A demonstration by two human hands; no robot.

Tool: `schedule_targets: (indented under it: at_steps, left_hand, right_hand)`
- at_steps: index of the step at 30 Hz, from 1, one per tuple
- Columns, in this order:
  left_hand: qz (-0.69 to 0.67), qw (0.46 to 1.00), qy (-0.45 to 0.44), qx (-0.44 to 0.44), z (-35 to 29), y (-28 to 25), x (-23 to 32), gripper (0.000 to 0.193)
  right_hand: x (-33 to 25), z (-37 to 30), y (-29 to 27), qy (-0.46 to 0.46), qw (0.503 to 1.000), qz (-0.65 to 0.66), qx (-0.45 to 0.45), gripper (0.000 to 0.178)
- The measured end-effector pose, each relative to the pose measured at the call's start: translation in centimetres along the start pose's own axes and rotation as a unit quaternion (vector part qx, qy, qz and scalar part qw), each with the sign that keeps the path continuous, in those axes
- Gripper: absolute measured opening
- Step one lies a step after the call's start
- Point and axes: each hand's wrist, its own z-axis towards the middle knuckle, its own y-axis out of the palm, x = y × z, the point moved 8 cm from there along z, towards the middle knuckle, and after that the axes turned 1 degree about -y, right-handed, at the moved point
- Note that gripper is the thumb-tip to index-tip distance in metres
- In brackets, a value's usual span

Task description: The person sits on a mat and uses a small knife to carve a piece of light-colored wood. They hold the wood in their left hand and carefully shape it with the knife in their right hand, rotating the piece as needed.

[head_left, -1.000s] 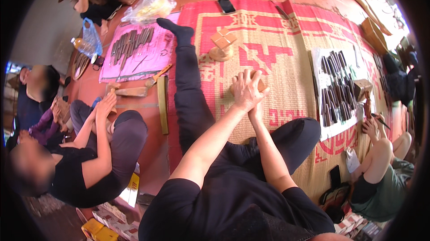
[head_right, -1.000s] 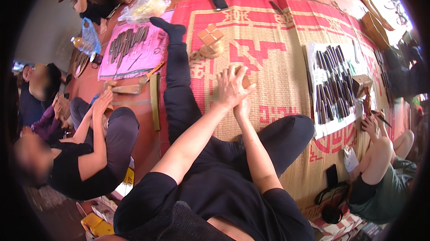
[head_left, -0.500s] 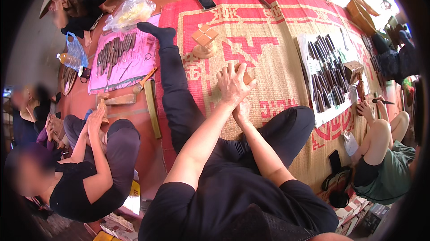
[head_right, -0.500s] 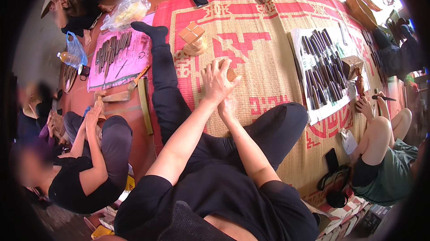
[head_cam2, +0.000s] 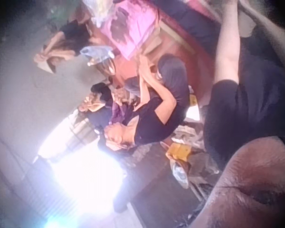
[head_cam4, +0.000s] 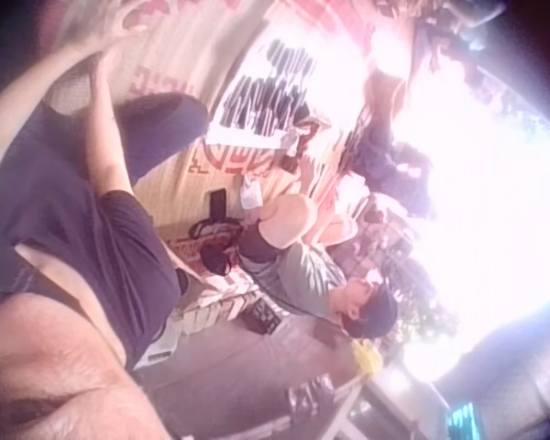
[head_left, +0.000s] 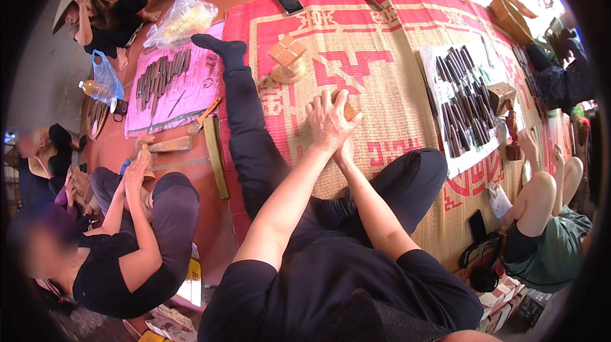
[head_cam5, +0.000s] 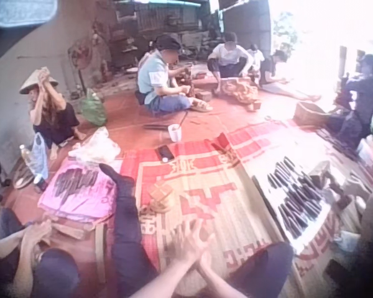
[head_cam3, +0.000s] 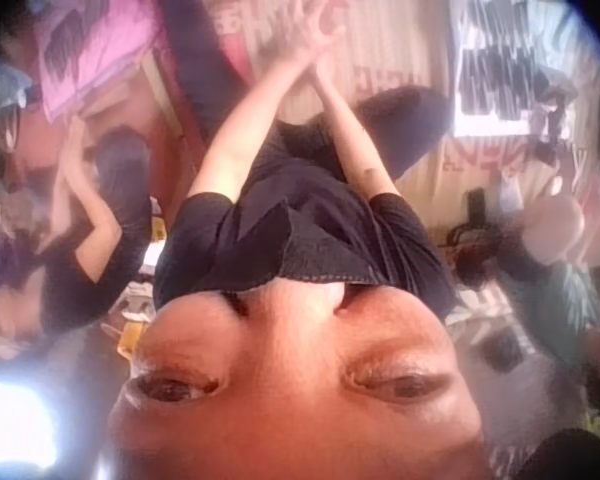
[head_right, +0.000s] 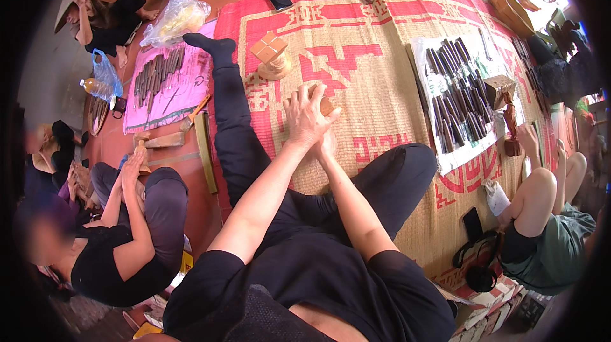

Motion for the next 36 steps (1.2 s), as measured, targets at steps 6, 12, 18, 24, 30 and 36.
schedule_targets:
  at_steps: [6,12,18,24,30,36]
  left_hand:
    - [0.007,1.0,-0.005,-0.007,0.1,-0.1,0.0,0.066]
    - [-0.008,1.0,-0.001,0.0,0.3,0.0,0.1,0.066]
    - [-0.005,1.0,0.004,0.004,0.0,0.1,-0.1,0.065]
    - [-0.005,1.0,0.0,0.001,0.2,0.3,-0.2,0.066]
    - [0.001,1.0,0.005,0.008,0.2,-0.2,0.1,0.066]
    - [0.0,1.0,-0.006,-0.001,0.0,0.3,-0.3,0.067]
  right_hand:
    - [-0.1,0.0,-0.4,-0.043,0.995,0.093,0.016,0.042]
    - [-2.1,-0.6,-1.6,-0.141,0.979,0.032,0.146,0.029]
    - [-0.7,0.8,-0.8,-0.124,0.988,0.071,0.055,0.029]
    - [-0.3,0.2,-0.9,-0.077,0.996,-0.014,0.047,0.033]
    - [0.3,1.6,-0.9,-0.095,0.992,0.074,0.048,0.037]
    - [-1.5,-0.1,-1.9,-0.084,0.996,0.025,0.034,0.036]
